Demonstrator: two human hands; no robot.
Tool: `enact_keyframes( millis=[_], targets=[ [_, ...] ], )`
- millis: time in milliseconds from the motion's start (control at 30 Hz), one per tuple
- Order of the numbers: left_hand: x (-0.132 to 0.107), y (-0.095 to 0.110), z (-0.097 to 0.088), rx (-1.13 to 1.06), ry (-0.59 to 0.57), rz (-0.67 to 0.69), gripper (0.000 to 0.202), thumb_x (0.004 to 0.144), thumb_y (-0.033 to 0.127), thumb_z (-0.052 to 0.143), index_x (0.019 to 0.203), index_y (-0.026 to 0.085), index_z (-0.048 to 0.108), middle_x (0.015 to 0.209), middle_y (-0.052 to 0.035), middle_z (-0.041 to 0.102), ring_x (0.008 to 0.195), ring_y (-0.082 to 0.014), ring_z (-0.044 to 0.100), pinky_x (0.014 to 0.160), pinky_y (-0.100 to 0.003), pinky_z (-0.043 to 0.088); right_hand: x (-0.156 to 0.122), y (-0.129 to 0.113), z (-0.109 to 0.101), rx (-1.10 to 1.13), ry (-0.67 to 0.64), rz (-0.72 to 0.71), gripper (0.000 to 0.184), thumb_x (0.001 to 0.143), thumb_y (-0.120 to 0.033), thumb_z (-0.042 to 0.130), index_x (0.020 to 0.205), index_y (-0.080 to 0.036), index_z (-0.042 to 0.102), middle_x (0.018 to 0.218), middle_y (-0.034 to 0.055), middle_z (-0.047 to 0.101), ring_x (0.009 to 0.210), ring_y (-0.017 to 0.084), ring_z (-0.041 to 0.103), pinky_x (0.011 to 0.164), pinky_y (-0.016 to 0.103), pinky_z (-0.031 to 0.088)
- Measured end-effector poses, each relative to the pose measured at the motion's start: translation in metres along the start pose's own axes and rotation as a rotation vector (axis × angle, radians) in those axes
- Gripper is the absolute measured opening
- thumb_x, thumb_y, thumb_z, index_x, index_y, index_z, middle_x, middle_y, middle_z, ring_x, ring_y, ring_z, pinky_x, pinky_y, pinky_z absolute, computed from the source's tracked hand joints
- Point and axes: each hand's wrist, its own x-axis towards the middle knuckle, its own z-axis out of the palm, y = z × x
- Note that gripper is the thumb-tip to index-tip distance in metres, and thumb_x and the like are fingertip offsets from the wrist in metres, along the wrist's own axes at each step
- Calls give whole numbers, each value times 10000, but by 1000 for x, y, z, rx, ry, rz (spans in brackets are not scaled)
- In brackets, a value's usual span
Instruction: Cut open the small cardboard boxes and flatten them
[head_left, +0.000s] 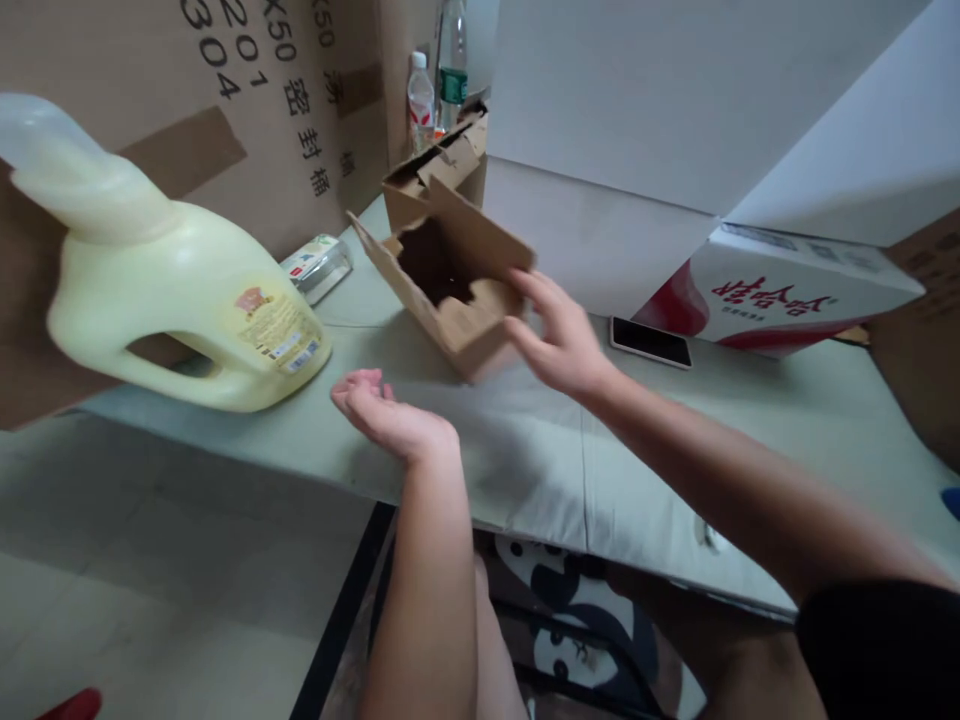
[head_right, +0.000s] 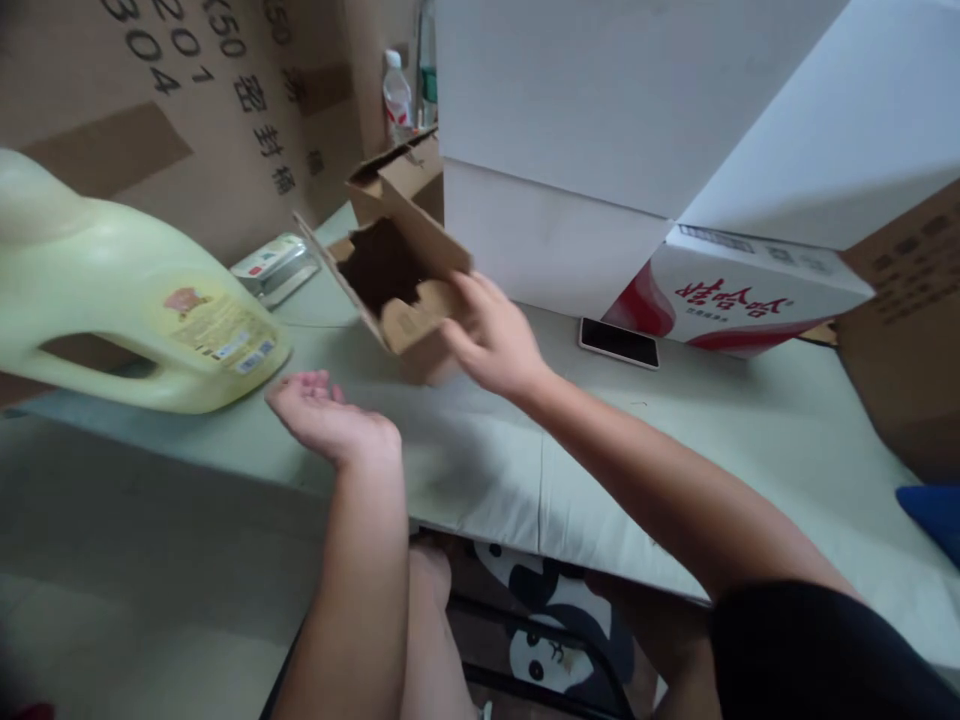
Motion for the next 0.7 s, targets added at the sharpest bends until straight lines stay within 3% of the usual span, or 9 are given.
enact_keyframes(
  millis=[100, 200, 300, 367, 433, 500, 567, 633, 700],
  targets=[
    [-3, -8, 4, 20, -2, 21, 276, 867, 452, 500, 831, 219, 643, 817, -71, 662, 859, -224, 661, 734, -325, 500, -77, 21, -56, 205, 295, 253, 390, 840, -411, 598, 1215, -310, 633, 1312, 82, 635, 1244, 311, 570, 1045, 520, 440],
    [-13, -30, 19, 106, -68, 125, 241, 866, 431, 534, 892, 233, 669, 940, -80, 688, 982, -238, 653, 802, -335, 501, -149, 45, -95, 287, 554, 492, 344, 773, -372, 691, 1116, -381, 667, 1195, 80, 675, 1147, 324, 627, 994, 532, 454],
    [-31, -60, 41, 327, -341, 292, 271, 872, 419, 547, 959, 227, 716, 1094, -96, 690, 1109, -241, 613, 942, -335, 459, -198, 70, -107, 317, 665, 644, 360, 691, -374, 712, 1044, -389, 643, 1116, 79, 671, 1086, 373, 639, 866, 562, 499],
    [-41, -79, 54, 464, -618, 283, 351, 879, 454, 539, 1052, 212, 725, 1159, -114, 684, 1127, -259, 607, 999, -355, 430, -215, 81, -108, 411, 716, 677, 360, 683, -378, 699, 1030, -406, 610, 1068, 76, 668, 1009, 359, 661, 777, 516, 522],
    [-45, -93, 62, 467, -648, 282, 426, 869, 530, 544, 1068, 202, 729, 1179, -117, 680, 1118, -273, 609, 998, -371, 434, -220, 87, -109, 498, 726, 640, 465, 677, -344, 720, 1102, -432, 553, 1082, 56, 664, 967, 319, 671, 755, 463, 532],
    [-41, -102, 66, 417, -575, 306, 578, 836, 674, 504, 1024, 180, 736, 1127, -125, 693, 1078, -284, 627, 973, -390, 457, -221, 90, -112, 551, 715, 565, 684, 683, -322, 737, 1269, -455, 412, 1146, 39, 658, 978, 290, 670, 770, 438, 541],
    [-34, -110, 68, 442, -648, 391, 766, 727, 824, 493, 1053, 170, 721, 1101, -128, 693, 1033, -292, 645, 913, -399, 496, -222, 94, -114, 582, 716, 514, 809, 722, -340, 729, 1384, -435, 275, 1082, 26, 677, 931, 258, 680, 774, 417, 545],
    [-26, -116, 69, 512, -701, 478, 656, 762, 729, 574, 1117, 192, 696, 1117, -101, 689, 1033, -269, 643, 920, -384, 494, -225, 100, -116, 586, 684, 472, 676, 788, -373, 692, 1371, -403, 351, 1039, 12, 683, 970, 234, 675, 843, 415, 535],
    [-21, -123, 69, 556, -691, 480, 461, 814, 552, 636, 1130, 219, 689, 1111, -69, 691, 1011, -237, 648, 928, -366, 491, -230, 105, -118, 550, 625, 410, 361, 857, -401, 634, 1205, -355, 554, 1161, 29, 663, 1129, 235, 622, 979, 446, 476]
  ],
)
